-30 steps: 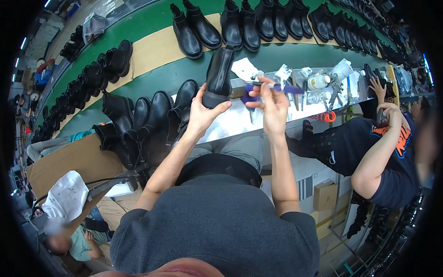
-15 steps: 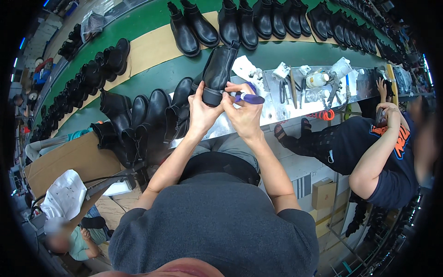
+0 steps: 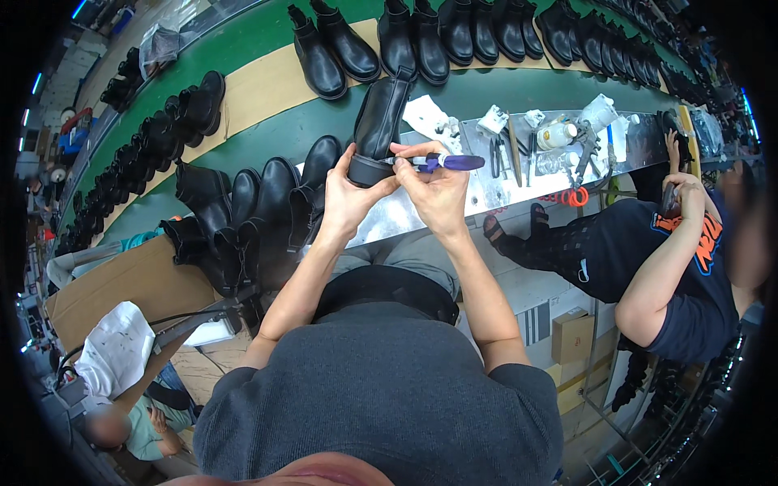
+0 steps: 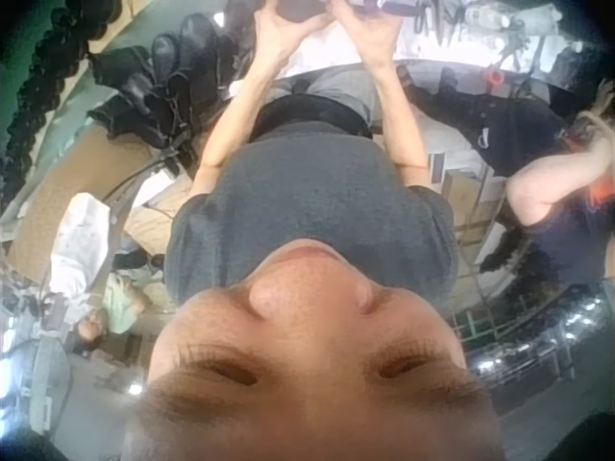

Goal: The person wipes the exterior of black leather boots with a cloth and a small brush on a factory assembly line. They handle the boots one by one, turning them over to clean the soles and sides, and occasionally use a tool to scrape the sole. The person places the cleaned boots back onto the conveyor belt.

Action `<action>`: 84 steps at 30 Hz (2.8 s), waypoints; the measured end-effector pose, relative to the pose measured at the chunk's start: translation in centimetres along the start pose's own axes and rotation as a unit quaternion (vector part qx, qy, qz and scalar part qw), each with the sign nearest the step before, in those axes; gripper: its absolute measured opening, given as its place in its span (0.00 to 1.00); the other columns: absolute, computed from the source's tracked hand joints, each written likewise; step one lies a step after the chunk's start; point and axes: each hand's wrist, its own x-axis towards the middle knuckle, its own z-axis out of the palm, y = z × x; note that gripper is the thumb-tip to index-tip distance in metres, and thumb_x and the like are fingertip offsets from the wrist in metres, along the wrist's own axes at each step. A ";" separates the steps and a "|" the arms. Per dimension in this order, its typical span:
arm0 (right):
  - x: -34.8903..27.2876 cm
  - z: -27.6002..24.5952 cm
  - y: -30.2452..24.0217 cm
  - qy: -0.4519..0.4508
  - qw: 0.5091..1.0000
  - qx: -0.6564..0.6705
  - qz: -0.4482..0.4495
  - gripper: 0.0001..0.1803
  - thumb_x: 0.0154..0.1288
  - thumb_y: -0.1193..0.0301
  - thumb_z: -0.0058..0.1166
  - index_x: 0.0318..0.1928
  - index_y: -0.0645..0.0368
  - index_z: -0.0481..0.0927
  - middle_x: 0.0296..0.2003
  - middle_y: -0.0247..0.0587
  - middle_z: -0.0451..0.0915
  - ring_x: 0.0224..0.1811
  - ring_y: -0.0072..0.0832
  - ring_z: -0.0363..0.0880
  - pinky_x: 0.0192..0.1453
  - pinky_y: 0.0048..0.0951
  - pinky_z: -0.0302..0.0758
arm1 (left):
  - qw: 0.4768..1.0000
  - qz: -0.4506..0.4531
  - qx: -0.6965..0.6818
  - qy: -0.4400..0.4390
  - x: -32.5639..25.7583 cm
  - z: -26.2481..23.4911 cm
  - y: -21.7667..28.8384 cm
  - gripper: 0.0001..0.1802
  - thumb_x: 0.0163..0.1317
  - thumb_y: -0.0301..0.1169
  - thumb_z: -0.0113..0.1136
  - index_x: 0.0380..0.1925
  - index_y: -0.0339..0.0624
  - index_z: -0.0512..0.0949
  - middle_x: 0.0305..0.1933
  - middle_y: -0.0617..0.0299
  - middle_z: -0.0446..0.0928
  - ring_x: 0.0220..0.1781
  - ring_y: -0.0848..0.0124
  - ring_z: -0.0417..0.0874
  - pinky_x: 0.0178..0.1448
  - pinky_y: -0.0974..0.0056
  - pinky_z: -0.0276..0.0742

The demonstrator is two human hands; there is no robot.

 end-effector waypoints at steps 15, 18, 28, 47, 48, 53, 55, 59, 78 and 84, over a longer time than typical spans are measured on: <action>0.2 -0.3 -0.6 -0.011 1.000 0.006 -0.005 0.06 0.61 0.84 0.55 0.39 0.70 0.77 0.43 0.51 0.80 0.38 0.24 0.81 0.39 0.20 0.82 | 1.000 0.026 0.012 -0.011 0.4 -0.1 -0.6 0.61 0.31 0.46 0.80 0.61 0.17 0.61 0.47 0.43 0.66 0.50 0.59 0.73 0.54 0.64 0.74; 0.3 -0.2 -0.7 -0.012 1.000 0.003 -0.012 0.07 0.60 0.83 0.56 0.40 0.70 0.77 0.43 0.52 0.80 0.38 0.24 0.81 0.39 0.20 0.82 | 0.997 0.071 0.009 -0.017 0.6 -0.1 -0.6 0.54 0.38 0.31 0.76 0.62 0.15 0.55 0.42 0.48 0.76 0.43 0.67 0.80 0.50 0.68 0.77; 0.4 0.0 -1.1 -0.022 0.999 0.032 -0.026 0.05 0.61 0.86 0.51 0.38 0.69 0.73 0.42 0.53 0.77 0.45 0.29 0.80 0.44 0.26 0.84 | 0.974 0.003 -0.205 -0.097 -0.1 -0.9 2.5 0.49 0.40 0.29 0.77 0.60 0.20 0.62 0.39 0.50 0.80 0.37 0.68 0.83 0.43 0.70 0.79; 2.4 -1.5 -6.3 -0.247 0.956 -0.152 0.042 0.07 0.56 0.77 0.62 0.36 0.63 0.82 0.35 0.36 0.81 0.33 0.17 0.77 0.35 0.17 0.73 | 0.941 0.110 0.165 -0.275 0.9 -7.1 4.1 0.51 0.30 0.34 0.78 0.62 0.40 0.69 0.44 0.56 0.65 0.49 0.63 0.69 0.59 0.64 0.66; 2.6 -1.2 -5.9 -0.275 0.943 -0.172 0.069 0.07 0.55 0.77 0.63 0.36 0.63 0.82 0.34 0.35 0.81 0.32 0.17 0.77 0.34 0.17 0.72 | 0.932 0.106 0.183 -0.296 1.0 -7.6 4.0 0.51 0.31 0.36 0.78 0.62 0.40 0.69 0.44 0.55 0.65 0.49 0.63 0.70 0.59 0.64 0.66; 2.3 -0.2 -3.5 -0.282 0.943 -0.133 0.117 0.07 0.55 0.77 0.64 0.35 0.64 0.81 0.31 0.34 0.79 0.31 0.16 0.77 0.33 0.18 0.74 | 0.921 0.039 0.192 -0.338 1.0 -8.5 2.2 0.51 0.31 0.39 0.78 0.62 0.40 0.69 0.43 0.53 0.67 0.48 0.60 0.72 0.56 0.64 0.68; 2.2 0.0 -2.8 -0.287 0.939 -0.158 0.103 0.06 0.55 0.77 0.64 0.34 0.64 0.81 0.30 0.33 0.78 0.31 0.16 0.77 0.33 0.19 0.76 | 0.920 0.019 0.192 -0.342 0.9 -8.6 1.8 0.51 0.31 0.39 0.78 0.62 0.40 0.69 0.44 0.52 0.67 0.48 0.59 0.73 0.56 0.64 0.68; 2.3 0.1 -2.8 -0.286 0.936 -0.178 0.100 0.07 0.53 0.76 0.65 0.34 0.63 0.82 0.28 0.32 0.76 0.31 0.17 0.77 0.33 0.19 0.75 | 0.922 0.024 0.176 -0.345 1.2 -8.4 1.7 0.51 0.32 0.39 0.77 0.62 0.39 0.68 0.44 0.52 0.67 0.48 0.59 0.72 0.57 0.64 0.68; 4.5 -3.7 -5.1 -0.032 0.995 -0.078 0.059 0.06 0.64 0.75 0.54 0.40 0.66 0.76 0.38 0.47 0.81 0.36 0.26 0.82 0.32 0.24 0.82 | 0.928 0.045 0.185 -0.320 1.0 -9.7 2.0 0.50 0.34 0.41 0.78 0.62 0.41 0.68 0.48 0.49 0.69 0.52 0.55 0.72 0.57 0.60 0.70; 3.8 -20.3 5.8 0.001 0.793 -0.582 0.179 0.14 0.56 0.66 0.54 0.30 0.69 0.78 0.24 0.58 0.80 0.32 0.48 0.82 0.37 0.44 0.77 | 0.970 -0.005 0.011 -0.241 1.9 -10.0 2.4 0.37 0.43 0.29 0.76 0.54 0.43 0.65 0.51 0.57 0.67 0.49 0.69 0.74 0.50 0.66 0.74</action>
